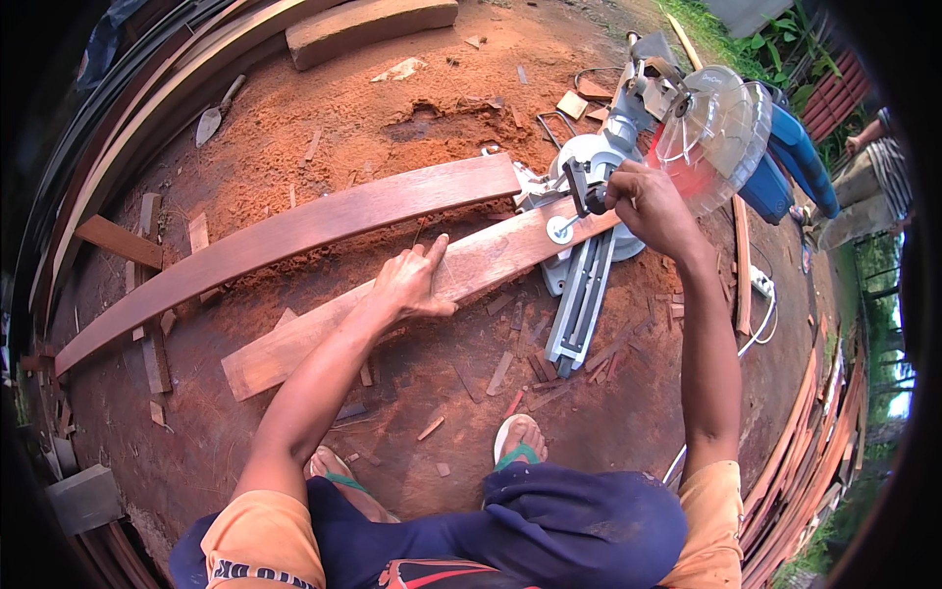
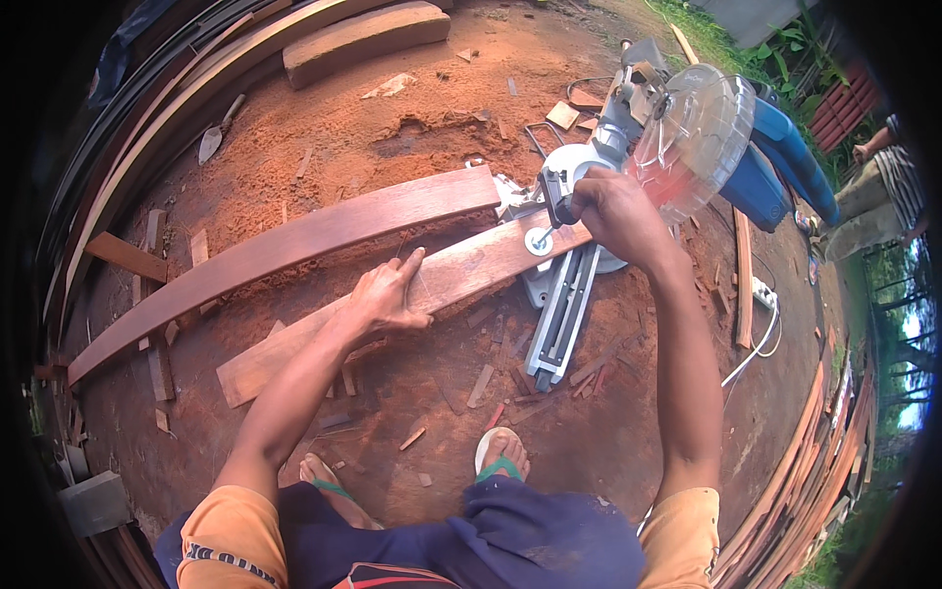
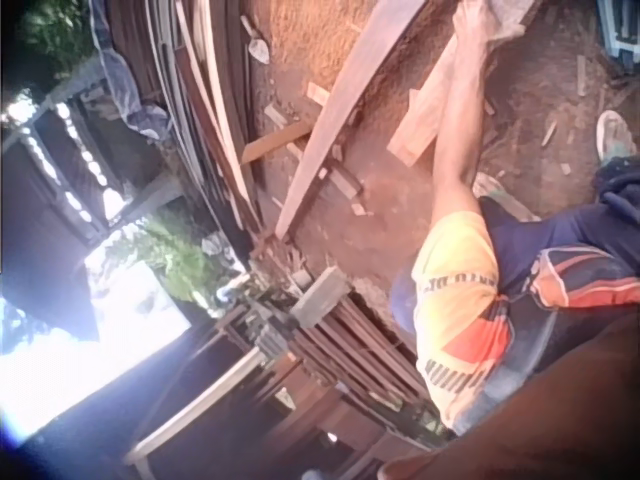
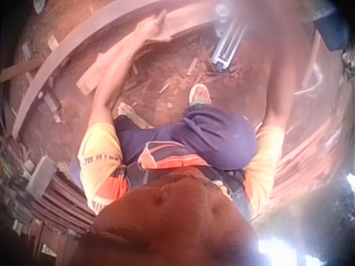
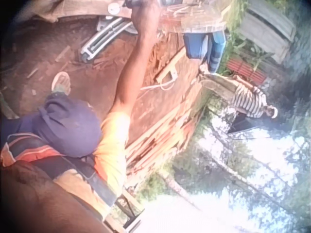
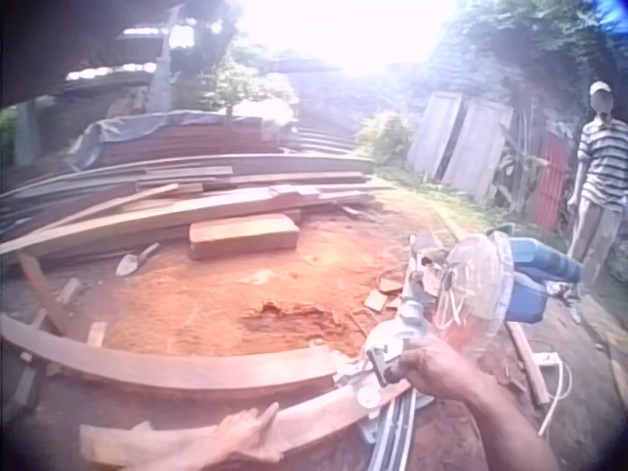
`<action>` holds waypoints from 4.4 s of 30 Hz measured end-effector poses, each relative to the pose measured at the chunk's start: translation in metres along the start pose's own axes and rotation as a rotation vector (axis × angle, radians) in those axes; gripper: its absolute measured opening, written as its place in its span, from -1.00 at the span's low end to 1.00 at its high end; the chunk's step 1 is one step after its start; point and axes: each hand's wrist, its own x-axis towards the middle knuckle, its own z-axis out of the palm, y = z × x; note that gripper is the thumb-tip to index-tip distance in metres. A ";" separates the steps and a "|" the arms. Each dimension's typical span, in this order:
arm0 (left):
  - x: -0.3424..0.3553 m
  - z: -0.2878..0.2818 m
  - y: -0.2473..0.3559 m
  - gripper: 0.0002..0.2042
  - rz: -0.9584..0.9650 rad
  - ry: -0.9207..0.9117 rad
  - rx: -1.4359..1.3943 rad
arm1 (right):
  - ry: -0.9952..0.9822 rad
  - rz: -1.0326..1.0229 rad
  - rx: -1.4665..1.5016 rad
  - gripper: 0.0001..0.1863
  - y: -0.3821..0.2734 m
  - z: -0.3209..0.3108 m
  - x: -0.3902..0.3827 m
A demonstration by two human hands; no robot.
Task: The person uses a miter saw to cut long wooden planks into shorter pieces. They position each plank on the saw, lower the blade to make a cut, then remove the cut piece and repeat the process with the remaining plank. The person also adjusts the saw's fence and positions the wood multiple times during the task.
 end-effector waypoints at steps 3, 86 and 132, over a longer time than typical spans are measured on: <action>0.001 -0.005 -0.004 0.23 0.002 0.004 0.012 | 0.251 -0.041 0.061 -0.90 -0.013 0.019 -0.040; 0.098 0.002 0.088 0.02 0.082 0.106 0.066 | 0.064 0.283 -0.365 -0.67 -0.019 0.049 0.002; 0.098 0.000 0.089 0.04 0.074 0.101 0.056 | 0.089 0.144 -0.431 -0.57 -0.013 0.045 0.001</action>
